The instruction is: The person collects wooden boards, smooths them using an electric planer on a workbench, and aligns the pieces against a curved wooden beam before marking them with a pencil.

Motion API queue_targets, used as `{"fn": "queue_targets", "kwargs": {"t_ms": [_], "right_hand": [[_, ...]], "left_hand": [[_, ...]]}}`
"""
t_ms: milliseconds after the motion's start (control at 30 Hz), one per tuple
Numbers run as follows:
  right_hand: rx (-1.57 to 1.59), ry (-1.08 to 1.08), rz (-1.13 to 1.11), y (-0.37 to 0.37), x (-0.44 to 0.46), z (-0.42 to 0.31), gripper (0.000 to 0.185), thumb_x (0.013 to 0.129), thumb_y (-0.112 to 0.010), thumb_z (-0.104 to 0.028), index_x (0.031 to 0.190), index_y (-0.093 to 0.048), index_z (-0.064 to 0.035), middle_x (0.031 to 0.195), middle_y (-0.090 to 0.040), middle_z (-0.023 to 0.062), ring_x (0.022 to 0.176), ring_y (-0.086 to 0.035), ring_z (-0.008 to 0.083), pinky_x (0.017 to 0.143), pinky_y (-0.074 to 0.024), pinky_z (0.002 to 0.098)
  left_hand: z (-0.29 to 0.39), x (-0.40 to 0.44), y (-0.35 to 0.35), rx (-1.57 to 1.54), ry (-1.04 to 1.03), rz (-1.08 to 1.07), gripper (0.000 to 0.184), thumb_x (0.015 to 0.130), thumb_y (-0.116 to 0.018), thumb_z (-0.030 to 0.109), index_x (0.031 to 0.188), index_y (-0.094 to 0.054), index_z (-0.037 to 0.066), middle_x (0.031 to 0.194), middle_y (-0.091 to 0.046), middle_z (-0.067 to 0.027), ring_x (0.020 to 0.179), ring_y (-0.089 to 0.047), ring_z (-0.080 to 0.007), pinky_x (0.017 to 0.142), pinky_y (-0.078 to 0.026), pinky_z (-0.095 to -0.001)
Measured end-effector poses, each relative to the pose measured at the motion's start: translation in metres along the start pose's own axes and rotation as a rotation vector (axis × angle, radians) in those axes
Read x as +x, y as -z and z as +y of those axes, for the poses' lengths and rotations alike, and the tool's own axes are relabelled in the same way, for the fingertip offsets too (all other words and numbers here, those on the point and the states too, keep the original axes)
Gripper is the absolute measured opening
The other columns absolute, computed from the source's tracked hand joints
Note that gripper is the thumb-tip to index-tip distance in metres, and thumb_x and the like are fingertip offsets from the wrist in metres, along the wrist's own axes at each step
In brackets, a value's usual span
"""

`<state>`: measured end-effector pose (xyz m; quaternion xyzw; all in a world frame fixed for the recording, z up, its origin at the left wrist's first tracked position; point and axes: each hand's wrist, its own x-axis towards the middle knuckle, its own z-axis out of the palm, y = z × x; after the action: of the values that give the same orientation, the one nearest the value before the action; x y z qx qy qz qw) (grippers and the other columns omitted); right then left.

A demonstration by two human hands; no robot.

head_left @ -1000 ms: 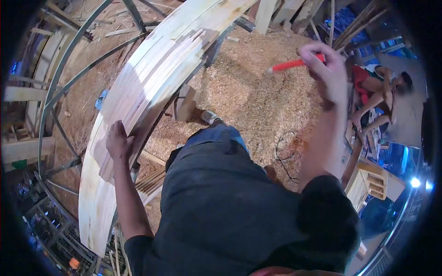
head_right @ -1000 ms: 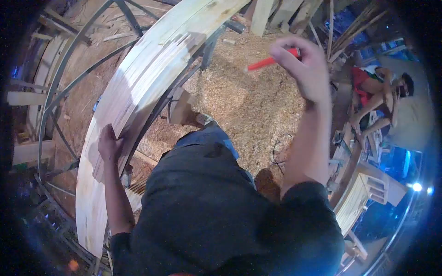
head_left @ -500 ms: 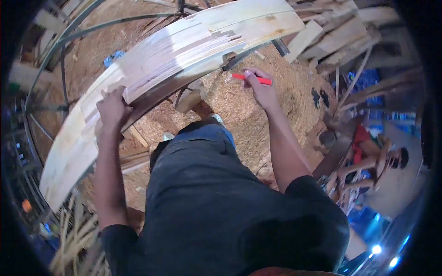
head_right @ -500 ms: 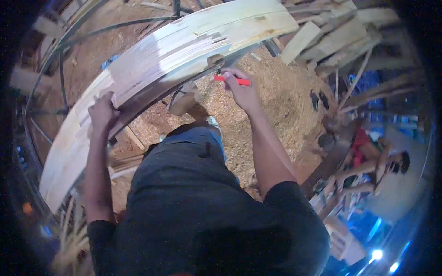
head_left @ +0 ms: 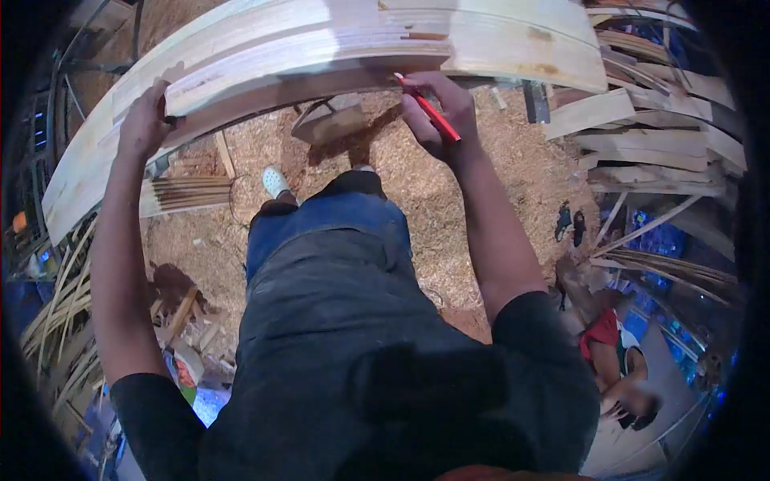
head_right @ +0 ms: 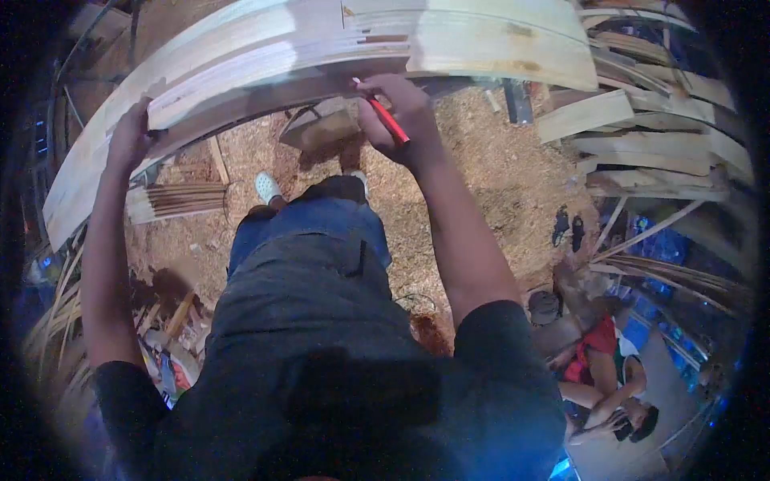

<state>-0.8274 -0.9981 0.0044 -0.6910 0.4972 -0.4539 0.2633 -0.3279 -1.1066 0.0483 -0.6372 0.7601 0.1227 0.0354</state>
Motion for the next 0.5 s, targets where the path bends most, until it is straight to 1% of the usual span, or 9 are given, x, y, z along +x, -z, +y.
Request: {"fn": "queue_targets", "kwargs": {"t_ms": [33, 67, 167, 200, 233, 300, 333, 400, 500], "right_hand": [[0.003, 0.05, 0.016, -0.003, 0.0, 0.005, 0.021, 0.082, -0.07, -0.007, 0.102, -0.069, -0.0004, 0.099, -0.073, 0.0184, 0.093, -0.072, 0.0353, 0.086, -0.0571, 0.0413], [0.006, 0.103, 0.035, -0.005, 0.003, 0.01, 0.021, 0.081, -0.07, -0.006, 0.101, -0.069, -0.0006, 0.099, -0.073, 0.0182, 0.092, -0.071, 0.0356, 0.086, -0.0568, 0.0417], [-0.013, 0.239, 0.049, -0.007, 0.01, 0.018, 0.019, 0.077, -0.07, -0.007, 0.095, -0.066, -0.0015, 0.091, -0.069, 0.0165, 0.085, -0.068, 0.0367, 0.078, -0.0546, 0.0433], [-0.023, 0.263, 0.038, -0.007, 0.011, 0.022, 0.018, 0.077, -0.07, -0.007, 0.094, -0.065, -0.0016, 0.089, -0.068, 0.0162, 0.083, -0.067, 0.0366, 0.077, -0.054, 0.0437], [-0.033, 0.288, 0.028, -0.006, 0.012, 0.027, 0.018, 0.077, -0.07, -0.007, 0.094, -0.065, -0.0016, 0.088, -0.067, 0.0159, 0.082, -0.066, 0.0366, 0.075, -0.0534, 0.0441], [-0.049, 0.313, -0.014, -0.004, 0.013, 0.035, 0.02, 0.079, -0.071, -0.004, 0.097, -0.065, -0.0009, 0.093, -0.069, 0.0168, 0.087, -0.069, 0.0349, 0.079, -0.0564, 0.0415], [-0.057, 0.325, -0.035, -0.004, 0.014, 0.036, 0.02, 0.079, -0.072, -0.002, 0.098, -0.065, -0.0006, 0.096, -0.07, 0.0172, 0.089, -0.071, 0.0341, 0.081, -0.058, 0.0402], [-0.048, 0.31, -0.056, -0.003, 0.015, 0.039, 0.021, 0.079, -0.072, -0.003, 0.098, -0.065, -0.0006, 0.096, -0.069, 0.0172, 0.088, -0.07, 0.0341, 0.08, -0.0575, 0.0403], [-0.038, 0.28, -0.096, 0.002, 0.017, 0.038, 0.021, 0.078, -0.072, -0.004, 0.097, -0.064, -0.0005, 0.096, -0.069, 0.0169, 0.086, -0.069, 0.0341, 0.08, -0.0569, 0.0404]], "left_hand": [[0.016, -0.005, 0.011, 0.065, -0.008, -0.024, 0.053, 0.077, -0.085, 0.007, 0.123, -0.057, 0.003, 0.114, -0.067, -0.0229, 0.099, -0.064, -0.0407, 0.085, -0.052, -0.048], [0.008, -0.004, 0.006, 0.078, -0.066, 0.02, 0.057, 0.076, -0.086, 0.008, 0.126, -0.056, 0.004, 0.112, -0.066, -0.024, 0.101, -0.063, -0.0427, 0.086, -0.05, -0.0485], [0.016, -0.005, 0.009, 0.054, -0.047, 0.023, 0.057, 0.074, -0.088, 0.01, 0.122, -0.056, 0.008, 0.112, -0.069, -0.0195, 0.108, -0.067, -0.041, 0.089, -0.053, -0.0484], [0.02, -0.008, 0.01, 0.127, -0.079, 0.063, 0.055, 0.076, -0.086, 0.008, 0.122, -0.056, 0.007, 0.109, -0.069, -0.0198, 0.104, -0.067, -0.0404, 0.087, -0.052, -0.0484], [0.023, -0.007, 0.012, 0.125, -0.046, 0.033, 0.055, 0.076, -0.086, 0.009, 0.122, -0.056, 0.007, 0.108, -0.069, -0.0202, 0.103, -0.067, -0.0403, 0.087, -0.051, -0.0486], [0.027, -0.006, 0.015, 0.123, 0.02, -0.031, 0.054, 0.077, -0.086, 0.009, 0.122, -0.056, 0.006, 0.106, -0.069, -0.0208, 0.1, -0.066, -0.0401, 0.086, -0.05, -0.0489], [0.024, -0.005, 0.012, 0.105, -0.005, -0.003, 0.054, 0.077, -0.086, 0.009, 0.122, -0.056, 0.006, 0.106, -0.069, -0.0211, 0.099, -0.066, -0.0403, 0.085, -0.05, -0.0489], [0.015, -0.005, 0.006, 0.067, -0.055, 0.052, 0.055, 0.076, -0.086, 0.01, 0.123, -0.056, 0.006, 0.105, -0.068, -0.0216, 0.097, -0.065, -0.0405, 0.084, -0.049, -0.049], [0.022, -0.007, 0.009, 0.045, -0.025, 0.035, 0.057, 0.076, -0.087, 0.009, 0.124, -0.057, 0.005, 0.107, -0.069, -0.0219, 0.099, -0.065, -0.0407, 0.085, -0.049, -0.0481]]}}
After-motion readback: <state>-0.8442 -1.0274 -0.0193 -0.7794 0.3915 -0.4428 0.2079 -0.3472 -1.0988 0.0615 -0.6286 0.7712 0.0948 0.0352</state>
